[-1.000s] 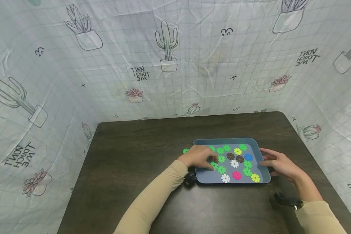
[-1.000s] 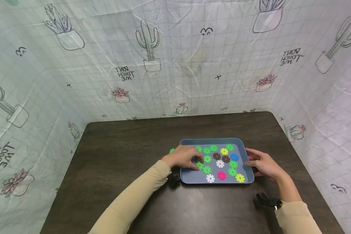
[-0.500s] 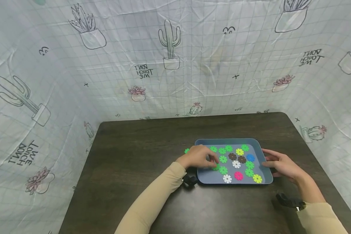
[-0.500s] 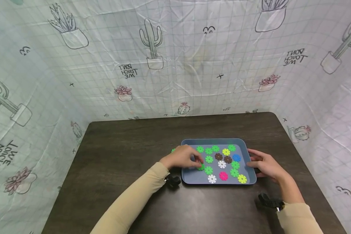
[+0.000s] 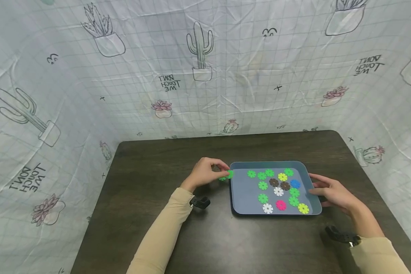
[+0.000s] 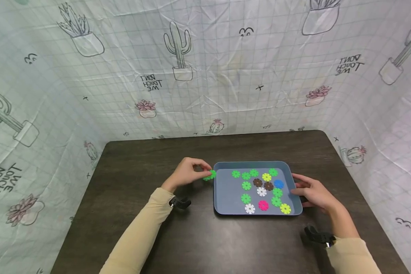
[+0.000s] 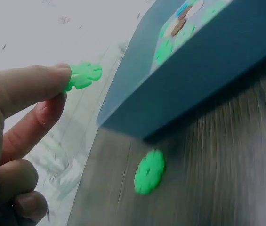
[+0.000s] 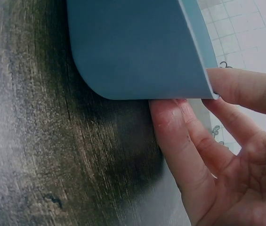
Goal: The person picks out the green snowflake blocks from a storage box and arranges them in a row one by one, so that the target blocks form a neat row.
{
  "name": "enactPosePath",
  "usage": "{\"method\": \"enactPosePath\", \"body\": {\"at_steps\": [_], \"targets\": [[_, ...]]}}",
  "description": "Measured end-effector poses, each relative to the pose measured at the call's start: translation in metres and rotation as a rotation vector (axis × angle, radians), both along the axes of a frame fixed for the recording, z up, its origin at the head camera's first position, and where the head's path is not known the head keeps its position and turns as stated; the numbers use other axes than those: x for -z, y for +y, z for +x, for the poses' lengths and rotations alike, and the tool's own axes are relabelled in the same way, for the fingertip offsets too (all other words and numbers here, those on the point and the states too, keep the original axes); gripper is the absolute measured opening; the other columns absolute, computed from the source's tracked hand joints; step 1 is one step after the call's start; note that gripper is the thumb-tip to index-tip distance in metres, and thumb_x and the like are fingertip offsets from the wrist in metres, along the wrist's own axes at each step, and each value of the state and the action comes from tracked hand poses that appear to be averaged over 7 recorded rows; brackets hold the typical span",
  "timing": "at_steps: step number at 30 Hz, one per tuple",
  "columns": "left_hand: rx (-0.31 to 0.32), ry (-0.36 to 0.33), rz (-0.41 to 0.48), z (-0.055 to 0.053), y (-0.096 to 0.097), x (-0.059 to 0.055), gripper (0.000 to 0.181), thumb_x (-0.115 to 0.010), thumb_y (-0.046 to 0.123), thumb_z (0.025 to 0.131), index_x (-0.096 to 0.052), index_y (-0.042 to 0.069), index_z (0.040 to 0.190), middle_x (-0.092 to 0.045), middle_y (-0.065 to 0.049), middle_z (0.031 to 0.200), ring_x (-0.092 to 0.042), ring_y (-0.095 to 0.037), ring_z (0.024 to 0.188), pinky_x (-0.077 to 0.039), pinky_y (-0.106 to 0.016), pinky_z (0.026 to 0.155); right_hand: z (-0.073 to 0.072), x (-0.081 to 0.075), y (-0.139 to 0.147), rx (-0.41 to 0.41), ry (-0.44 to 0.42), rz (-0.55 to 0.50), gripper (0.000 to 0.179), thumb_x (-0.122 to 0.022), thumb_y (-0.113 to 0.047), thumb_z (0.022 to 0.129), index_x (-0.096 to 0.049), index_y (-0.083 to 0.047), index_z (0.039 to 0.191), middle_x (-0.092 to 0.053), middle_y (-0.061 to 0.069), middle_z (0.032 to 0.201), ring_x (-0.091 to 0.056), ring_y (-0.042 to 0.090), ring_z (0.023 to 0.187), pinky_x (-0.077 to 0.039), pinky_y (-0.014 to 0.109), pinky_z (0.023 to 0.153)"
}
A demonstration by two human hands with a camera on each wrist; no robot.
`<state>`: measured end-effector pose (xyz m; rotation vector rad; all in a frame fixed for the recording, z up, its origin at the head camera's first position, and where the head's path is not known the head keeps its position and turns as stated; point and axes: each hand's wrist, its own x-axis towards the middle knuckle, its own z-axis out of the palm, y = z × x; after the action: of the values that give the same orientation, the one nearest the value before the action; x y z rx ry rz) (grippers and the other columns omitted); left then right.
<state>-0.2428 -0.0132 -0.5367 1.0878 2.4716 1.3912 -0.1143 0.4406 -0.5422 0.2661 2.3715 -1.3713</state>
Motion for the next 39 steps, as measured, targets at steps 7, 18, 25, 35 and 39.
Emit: {"method": "enactPosePath", "body": {"at_steps": [7, 18, 25, 35, 39], "targets": [[-0.127, -0.033, 0.016, -0.004, -0.026, 0.006, 0.009, -0.083, 0.024, 0.091, -0.082, 0.020, 0.098, -0.071, 0.011, 0.084, -0.065, -0.009, 0.079, -0.049, -0.030, 0.068, 0.001, 0.000, 0.004, 0.001, 0.004, 0.014, 0.085, -0.067, -0.024, 0.103, -0.014, 0.002, 0.164, -0.031, 0.044, 0.150, -0.056, 0.047, 0.122, -0.058, 0.055, 0.083], [-0.247, -0.083, -0.162, -0.006, -0.044, 0.026, 0.007, -0.081, 0.032, 0.092, -0.081, 0.026, 0.097, -0.070, 0.015, 0.082, -0.065, -0.006, 0.077, -0.049, -0.032, 0.066, 0.002, -0.001, 0.003, -0.004, 0.003, 0.015, 0.084, -0.065, -0.024, 0.104, -0.013, 0.002, 0.164, -0.029, 0.045, 0.151, -0.054, 0.050, 0.124, -0.058, 0.056, 0.083], [-0.294, -0.009, -0.301, -0.008, -0.045, 0.033, 0.008, -0.081, 0.035, 0.092, -0.081, 0.028, 0.095, -0.068, 0.020, 0.080, -0.061, -0.003, 0.070, -0.047, -0.031, 0.061, 0.001, -0.001, 0.001, -0.003, 0.000, 0.022, 0.085, -0.065, -0.025, 0.103, -0.013, 0.002, 0.164, -0.029, 0.045, 0.151, -0.051, 0.054, 0.127, -0.058, 0.057, 0.084], [-0.312, 0.041, -0.350, -0.008, -0.048, 0.033, 0.009, -0.080, 0.038, 0.092, -0.081, 0.030, 0.096, -0.067, 0.022, 0.080, -0.060, -0.001, 0.069, -0.047, -0.030, 0.061, 0.000, -0.001, -0.001, -0.003, 0.001, 0.040, 0.084, -0.066, -0.024, 0.103, -0.013, 0.003, 0.164, -0.030, 0.045, 0.150, -0.051, 0.055, 0.126, -0.058, 0.057, 0.083], [-0.285, 0.051, -0.320, -0.007, -0.047, 0.031, 0.014, -0.080, 0.039, 0.092, -0.081, 0.028, 0.100, -0.067, 0.022, 0.082, -0.059, -0.004, 0.068, -0.046, -0.031, 0.058, 0.000, -0.001, -0.001, -0.004, -0.002, 0.036, 0.084, -0.065, -0.024, 0.103, -0.013, 0.002, 0.164, -0.029, 0.045, 0.151, -0.050, 0.056, 0.127, -0.058, 0.057, 0.083]]}}
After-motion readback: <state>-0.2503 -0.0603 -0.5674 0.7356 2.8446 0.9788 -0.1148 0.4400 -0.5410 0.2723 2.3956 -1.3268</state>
